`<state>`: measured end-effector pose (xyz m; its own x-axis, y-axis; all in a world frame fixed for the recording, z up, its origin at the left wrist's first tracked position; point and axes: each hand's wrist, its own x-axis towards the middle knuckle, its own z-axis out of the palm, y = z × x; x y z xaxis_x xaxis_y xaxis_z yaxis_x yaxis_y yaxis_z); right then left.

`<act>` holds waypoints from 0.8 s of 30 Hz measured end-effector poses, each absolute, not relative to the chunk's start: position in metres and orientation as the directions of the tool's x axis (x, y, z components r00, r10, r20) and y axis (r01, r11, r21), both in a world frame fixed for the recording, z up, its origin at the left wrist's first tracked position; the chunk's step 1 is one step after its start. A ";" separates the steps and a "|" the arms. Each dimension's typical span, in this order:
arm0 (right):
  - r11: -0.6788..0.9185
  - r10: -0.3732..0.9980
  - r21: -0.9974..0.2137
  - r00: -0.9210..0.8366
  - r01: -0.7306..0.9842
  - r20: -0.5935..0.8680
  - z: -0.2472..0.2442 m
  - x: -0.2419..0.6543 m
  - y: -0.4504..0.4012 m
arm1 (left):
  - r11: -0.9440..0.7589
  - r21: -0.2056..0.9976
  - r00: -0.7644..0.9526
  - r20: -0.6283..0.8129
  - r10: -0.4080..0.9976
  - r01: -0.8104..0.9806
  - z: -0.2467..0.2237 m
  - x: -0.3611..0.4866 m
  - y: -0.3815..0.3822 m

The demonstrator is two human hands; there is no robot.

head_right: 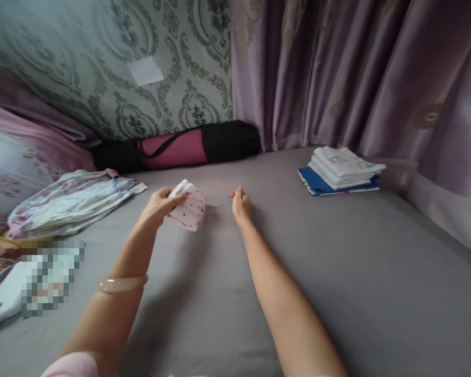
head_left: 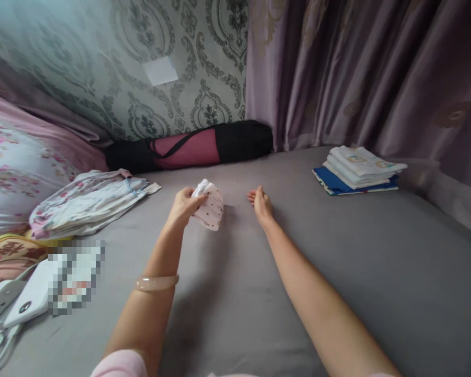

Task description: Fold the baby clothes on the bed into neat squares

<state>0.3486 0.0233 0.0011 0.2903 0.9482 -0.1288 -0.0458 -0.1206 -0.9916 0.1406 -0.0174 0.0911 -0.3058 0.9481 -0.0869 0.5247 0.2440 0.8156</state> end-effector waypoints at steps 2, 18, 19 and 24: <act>-0.124 0.948 -0.991 0.287 -0.051 -0.134 0.001 0.349 0.024 | 0.206 0.670 -0.324 0.055 0.944 0.713 0.101 0.141 -0.014; -0.134 0.947 -0.989 0.288 -0.055 -0.144 0.000 0.351 0.024 | -0.144 0.595 -0.011 0.250 0.968 0.790 0.088 0.179 -0.006; -0.133 0.947 -0.990 0.286 -0.054 -0.143 0.000 0.350 0.024 | -0.194 0.549 0.047 0.270 0.962 0.813 0.085 0.176 -0.006; -0.126 0.947 -0.991 0.293 -0.050 -0.135 -0.002 0.350 0.024 | -0.364 0.191 0.313 0.254 0.915 0.911 0.067 0.178 -0.007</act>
